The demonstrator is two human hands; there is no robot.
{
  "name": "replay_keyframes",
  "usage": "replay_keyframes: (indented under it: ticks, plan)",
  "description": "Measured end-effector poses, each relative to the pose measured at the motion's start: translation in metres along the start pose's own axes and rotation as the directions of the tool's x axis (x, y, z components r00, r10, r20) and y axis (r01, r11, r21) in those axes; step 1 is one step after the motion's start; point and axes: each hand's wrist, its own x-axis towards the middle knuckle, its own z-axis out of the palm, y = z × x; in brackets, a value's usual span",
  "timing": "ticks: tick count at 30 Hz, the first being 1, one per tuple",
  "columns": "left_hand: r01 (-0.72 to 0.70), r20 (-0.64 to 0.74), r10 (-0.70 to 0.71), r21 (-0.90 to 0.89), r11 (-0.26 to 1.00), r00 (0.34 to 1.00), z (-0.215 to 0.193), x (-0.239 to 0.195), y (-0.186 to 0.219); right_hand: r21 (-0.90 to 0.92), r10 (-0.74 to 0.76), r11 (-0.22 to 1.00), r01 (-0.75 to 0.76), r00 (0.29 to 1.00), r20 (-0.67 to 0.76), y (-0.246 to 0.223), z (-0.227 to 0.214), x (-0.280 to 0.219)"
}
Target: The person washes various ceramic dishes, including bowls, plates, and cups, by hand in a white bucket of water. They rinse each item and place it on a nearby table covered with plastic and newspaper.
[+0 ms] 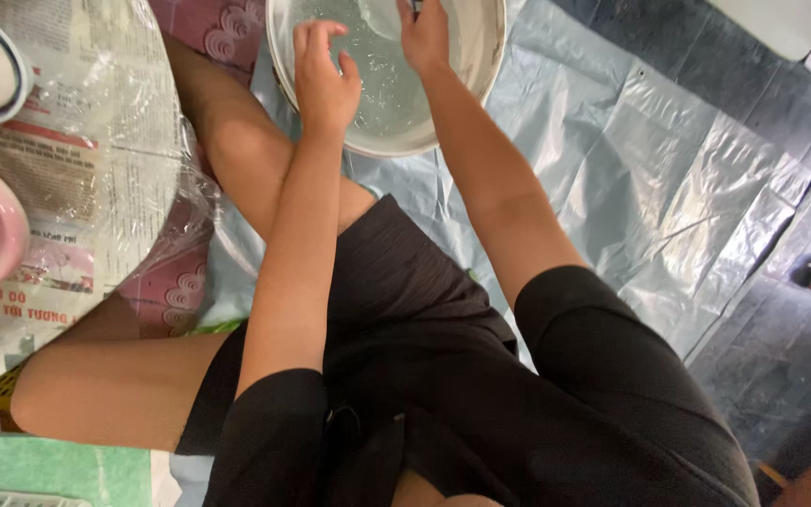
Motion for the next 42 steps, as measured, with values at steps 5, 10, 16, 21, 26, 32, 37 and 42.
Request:
replay_keyframes:
  ticks: [5,10,16,21,26,32,37,42]
  plan:
    - [0.081,0.021,-0.083,0.067,0.994,0.996,0.01,0.006,-0.012,-0.212,-0.195,0.958,0.193,0.981,0.013,0.052,0.007,0.008]
    - [0.226,0.111,-0.238,0.108,0.968,0.965,0.021,0.001,-0.028,-0.037,-0.004,0.999,0.014,0.965,0.263,0.04,0.012,0.006]
    - [0.167,-0.003,-0.169,0.154,0.974,0.986,0.019,0.004,-0.025,0.26,0.106,0.945,-0.199,0.937,0.333,-0.039,-0.015,-0.006]
    - [0.404,0.175,-0.402,0.025,0.914,0.899,0.014,0.012,-0.011,0.352,0.026,0.919,-0.178,0.918,0.396,-0.084,-0.036,-0.027]
    - [0.342,0.185,-0.344,0.046,0.939,0.92,0.009,0.017,-0.004,0.329,-0.061,0.942,-0.066,0.93,0.363,-0.095,-0.033,-0.03]
    - [0.604,0.269,-0.561,-0.11,0.789,0.783,0.011,0.021,-0.003,0.555,-0.167,0.81,-0.189,0.833,0.527,-0.112,-0.04,-0.035]
    - [0.522,0.401,-0.4,-0.264,0.811,0.824,0.005,0.02,-0.011,0.616,-0.312,0.768,-0.177,0.736,0.601,-0.125,-0.055,-0.041]
    - [0.32,0.294,-0.279,-0.102,0.942,0.914,0.012,0.013,-0.017,0.414,-0.191,0.91,-0.018,0.868,0.457,-0.111,-0.041,-0.038]
